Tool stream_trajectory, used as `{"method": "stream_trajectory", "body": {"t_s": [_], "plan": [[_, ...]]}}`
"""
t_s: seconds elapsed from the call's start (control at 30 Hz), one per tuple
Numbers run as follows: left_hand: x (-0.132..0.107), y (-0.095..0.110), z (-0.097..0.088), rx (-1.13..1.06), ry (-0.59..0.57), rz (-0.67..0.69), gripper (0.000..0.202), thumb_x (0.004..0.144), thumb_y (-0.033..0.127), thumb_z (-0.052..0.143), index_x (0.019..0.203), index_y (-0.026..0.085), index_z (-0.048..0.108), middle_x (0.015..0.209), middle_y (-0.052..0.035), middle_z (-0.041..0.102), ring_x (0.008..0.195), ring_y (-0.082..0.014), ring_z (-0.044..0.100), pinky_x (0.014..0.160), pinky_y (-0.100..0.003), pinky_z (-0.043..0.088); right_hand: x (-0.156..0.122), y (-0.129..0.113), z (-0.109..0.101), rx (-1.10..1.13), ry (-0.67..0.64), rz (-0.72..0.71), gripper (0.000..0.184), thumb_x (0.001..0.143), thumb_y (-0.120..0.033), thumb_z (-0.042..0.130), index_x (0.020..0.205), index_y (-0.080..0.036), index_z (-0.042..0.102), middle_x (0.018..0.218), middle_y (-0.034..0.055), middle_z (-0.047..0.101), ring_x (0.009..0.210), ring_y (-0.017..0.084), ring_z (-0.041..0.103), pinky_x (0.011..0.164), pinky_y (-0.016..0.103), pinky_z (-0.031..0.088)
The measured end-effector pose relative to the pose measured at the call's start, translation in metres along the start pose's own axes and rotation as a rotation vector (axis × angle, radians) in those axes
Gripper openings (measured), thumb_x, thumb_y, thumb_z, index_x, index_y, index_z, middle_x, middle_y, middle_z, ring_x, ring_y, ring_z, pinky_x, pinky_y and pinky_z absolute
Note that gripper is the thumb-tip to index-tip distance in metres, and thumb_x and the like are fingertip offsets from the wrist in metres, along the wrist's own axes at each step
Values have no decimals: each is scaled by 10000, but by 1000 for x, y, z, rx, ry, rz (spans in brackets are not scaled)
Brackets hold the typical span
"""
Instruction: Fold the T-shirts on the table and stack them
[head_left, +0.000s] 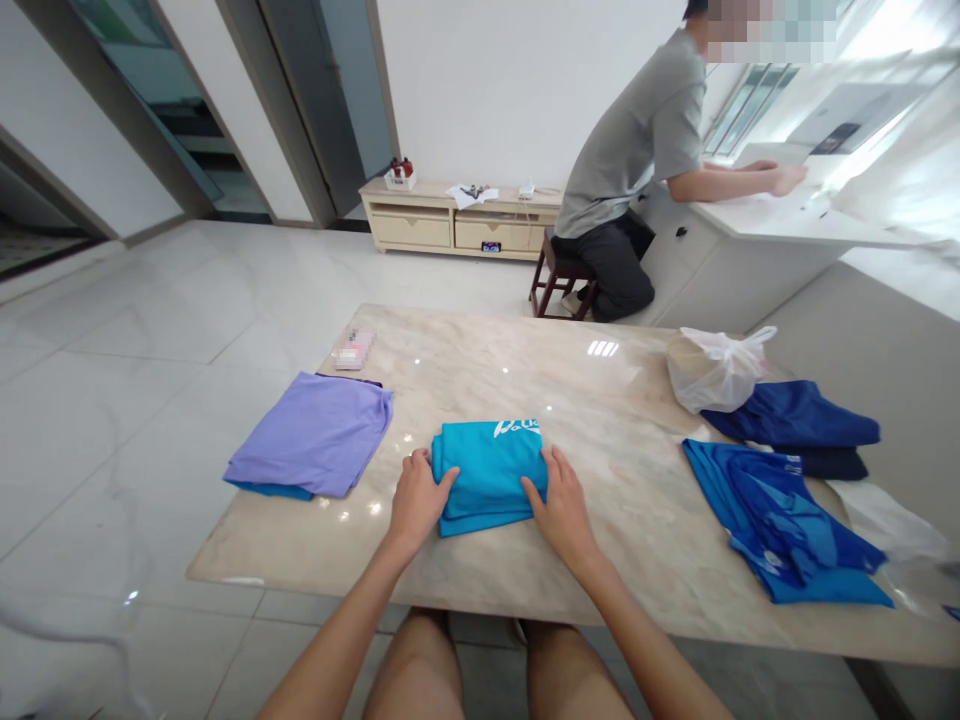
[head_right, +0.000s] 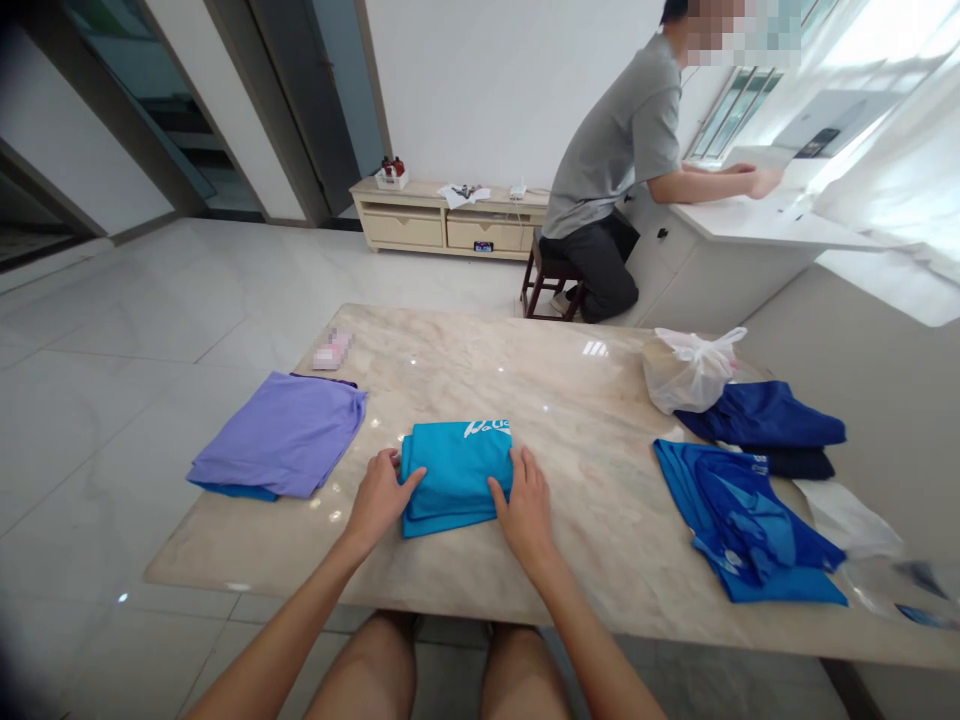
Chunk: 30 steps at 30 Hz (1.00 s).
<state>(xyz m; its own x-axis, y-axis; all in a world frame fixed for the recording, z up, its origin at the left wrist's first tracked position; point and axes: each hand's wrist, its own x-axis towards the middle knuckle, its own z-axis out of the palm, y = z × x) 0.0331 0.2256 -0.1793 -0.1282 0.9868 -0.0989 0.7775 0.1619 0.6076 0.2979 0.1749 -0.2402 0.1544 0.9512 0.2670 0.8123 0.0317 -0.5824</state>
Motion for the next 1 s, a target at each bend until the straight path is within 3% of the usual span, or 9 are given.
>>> {"method": "stream_trajectory", "body": {"t_s": [0.17,0.3,0.4,0.53,0.6,0.67,0.73,0.87,1.0], "plan": [[11,10,-3,-59,-141,-127,483,831,615,826,1053,200,719,1094,-186,805,1133,-423,761,928,-450,581,-26,3,-1,26,-11,-34,621,1111,-557,451,1622,-211,518,1686,184,498,1606,379,419,1313,665,326],[9,25,-10,-422,-272,-233,273,688,366,942,767,225,722,863,-121,821,1032,-416,789,908,-454,608,-40,-2,-31,90,51,19,551,1070,-500,491,1521,-206,610,1618,189,560,1526,379,504,1264,651,412],[-13,42,-23,-581,-263,-201,189,733,269,893,868,213,774,969,-98,854,1048,-357,801,929,-424,632,-51,-12,-61,214,41,125,489,1004,-581,553,1278,-221,737,1386,186,710,1328,384,648,1178,629,507],[-50,73,-38,-740,-173,-171,261,867,282,807,1101,174,765,1221,-139,833,1141,-312,790,995,-411,632,-61,-46,-92,554,-334,494,625,967,-786,514,956,-219,778,1053,184,803,1032,358,770,959,552,630],[-66,89,-43,-786,-142,-159,319,887,300,805,1164,156,734,1242,-156,821,1135,-300,791,987,-403,637,-61,-73,-102,821,-607,645,778,1008,-846,374,957,-194,796,1114,208,809,1081,340,788,945,509,639],[-81,104,-49,-840,-137,-143,370,884,325,825,1193,157,713,1229,-154,819,1103,-287,798,953,-388,647,-55,-100,-110,1090,-734,697,871,1042,-850,239,1059,-189,806,1222,207,800,1176,317,781,980,480,635],[-98,115,-57,-928,-140,-138,420,861,348,862,1203,163,703,1219,-150,818,1085,-280,801,935,-384,652,-47,-123,-118,1253,-617,697,823,1066,-814,234,1172,-210,782,1295,172,791,1235,301,766,1007,469,638],[-140,127,-68,-1065,-131,-80,563,760,377,956,1217,162,710,1228,-158,818,1121,-297,795,986,-406,638,-32,-148,-132,1396,-179,766,502,1007,-653,626,1252,-232,747,1325,95,797,1271,303,751,1024,446,662],[-171,130,-71,-1164,-215,49,749,660,473,1021,1268,176,698,1264,-162,812,1163,-325,783,1032,-444,619,-29,-146,-153,1424,-32,901,403,885,-428,847,1206,-196,772,1249,93,823,1250,322,763,1022,444,682]]}}
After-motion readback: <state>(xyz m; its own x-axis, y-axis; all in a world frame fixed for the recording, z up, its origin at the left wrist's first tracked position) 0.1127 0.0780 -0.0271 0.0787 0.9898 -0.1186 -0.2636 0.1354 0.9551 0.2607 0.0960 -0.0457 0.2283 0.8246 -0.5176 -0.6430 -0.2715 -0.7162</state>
